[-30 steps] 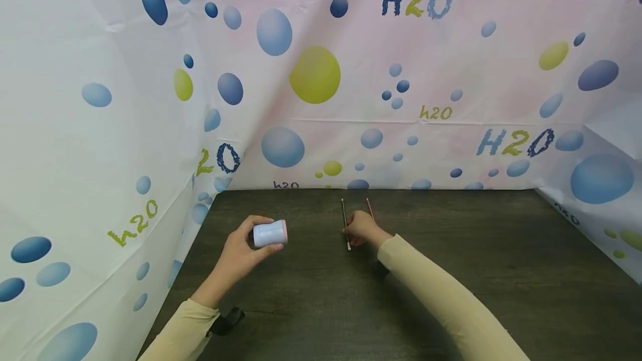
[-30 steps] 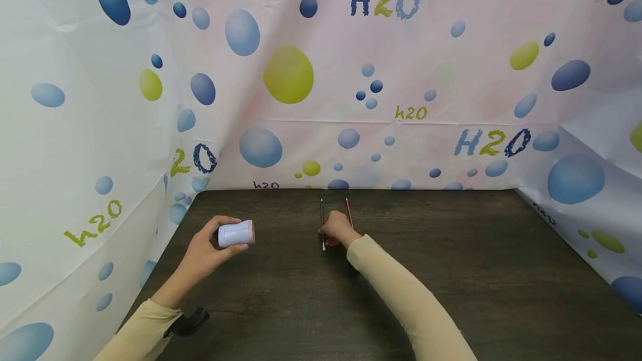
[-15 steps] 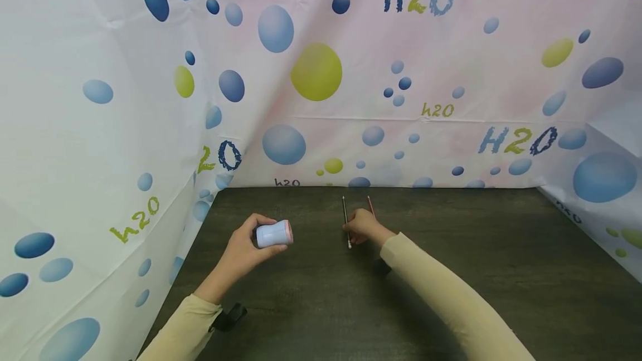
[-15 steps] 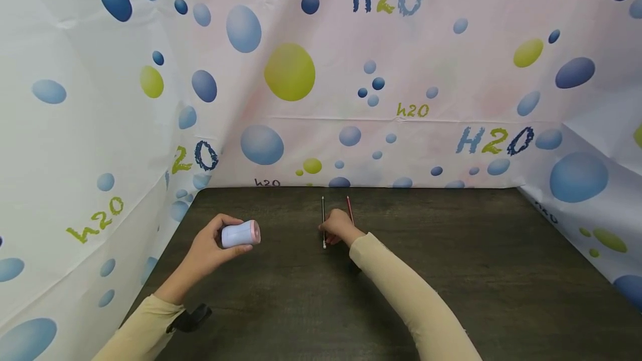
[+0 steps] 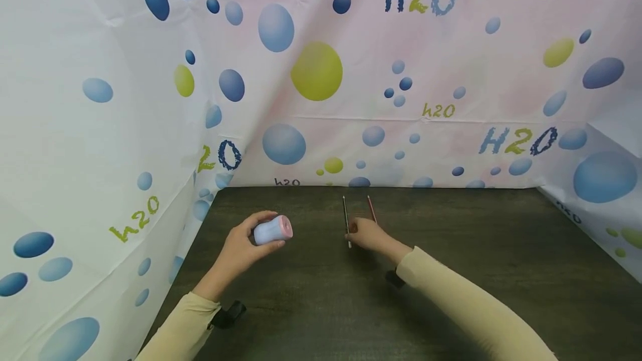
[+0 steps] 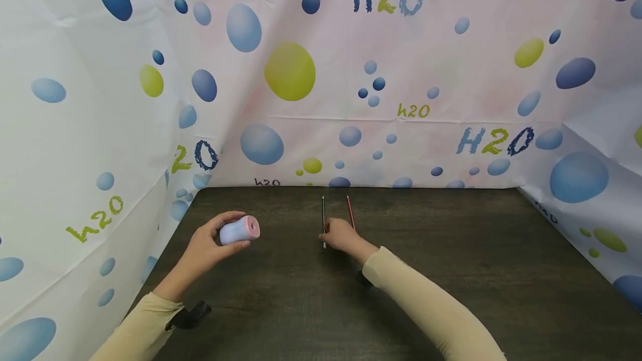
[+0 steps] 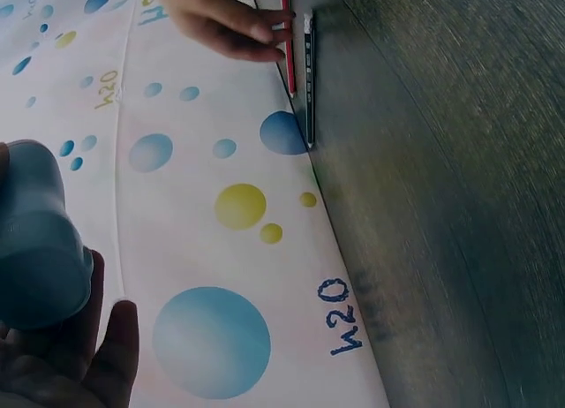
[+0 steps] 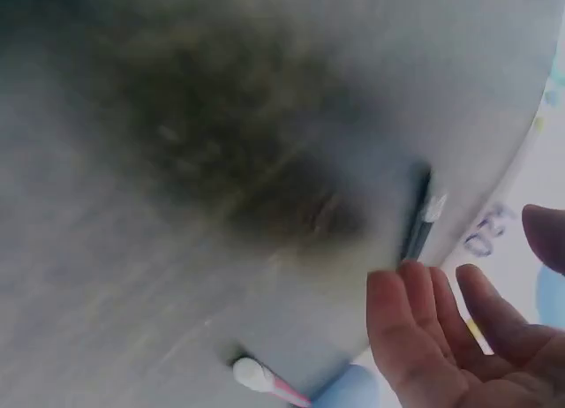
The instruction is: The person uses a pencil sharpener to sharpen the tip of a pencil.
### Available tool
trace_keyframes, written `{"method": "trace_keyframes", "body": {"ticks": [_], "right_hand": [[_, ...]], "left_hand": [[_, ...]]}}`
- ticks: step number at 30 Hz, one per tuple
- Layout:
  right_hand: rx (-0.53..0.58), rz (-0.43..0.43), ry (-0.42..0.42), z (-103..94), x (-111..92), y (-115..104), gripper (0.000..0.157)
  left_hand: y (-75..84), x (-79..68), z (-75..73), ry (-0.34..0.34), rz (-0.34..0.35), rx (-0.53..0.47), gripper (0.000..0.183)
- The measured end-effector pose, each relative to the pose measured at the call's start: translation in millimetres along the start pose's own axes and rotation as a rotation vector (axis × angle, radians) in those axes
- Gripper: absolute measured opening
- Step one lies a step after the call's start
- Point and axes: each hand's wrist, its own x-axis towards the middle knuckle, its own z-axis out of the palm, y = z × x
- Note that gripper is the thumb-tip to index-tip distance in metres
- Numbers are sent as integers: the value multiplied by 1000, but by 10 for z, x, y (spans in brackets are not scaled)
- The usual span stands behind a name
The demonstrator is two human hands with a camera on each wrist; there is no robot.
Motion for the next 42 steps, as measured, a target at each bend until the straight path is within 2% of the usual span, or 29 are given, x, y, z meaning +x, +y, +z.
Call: {"method": "trace_keyframes", "body": {"ticks": [5, 9, 14, 20, 27, 35, 42], "right_hand": [[-153, -137, 37, 74, -244, -81, 43], [-254, -190, 30, 127, -359, -96, 51], [-295, -189, -45, 134, -445, -68, 59], [-320, -217, -74, 157, -485, 25, 57], [-343, -228, -95, 186, -503, 34, 55], [-353, -228, -78, 227, -510, 27, 51], [-360, -222, -70, 251, -503, 49, 52]], "left_hand": [[-2, -15, -53, 5, -16, 42, 57], [8, -17, -78, 13, -35, 31, 58], [-6, 34, -68, 34, -51, -20, 58], [-32, 125, -30, 52, -92, -139, 61], [-60, 240, 54, 17, -147, -247, 65], [-134, 444, 154, -5, -178, -236, 66], [-199, 635, 203, 4, -166, -238, 65]]}}
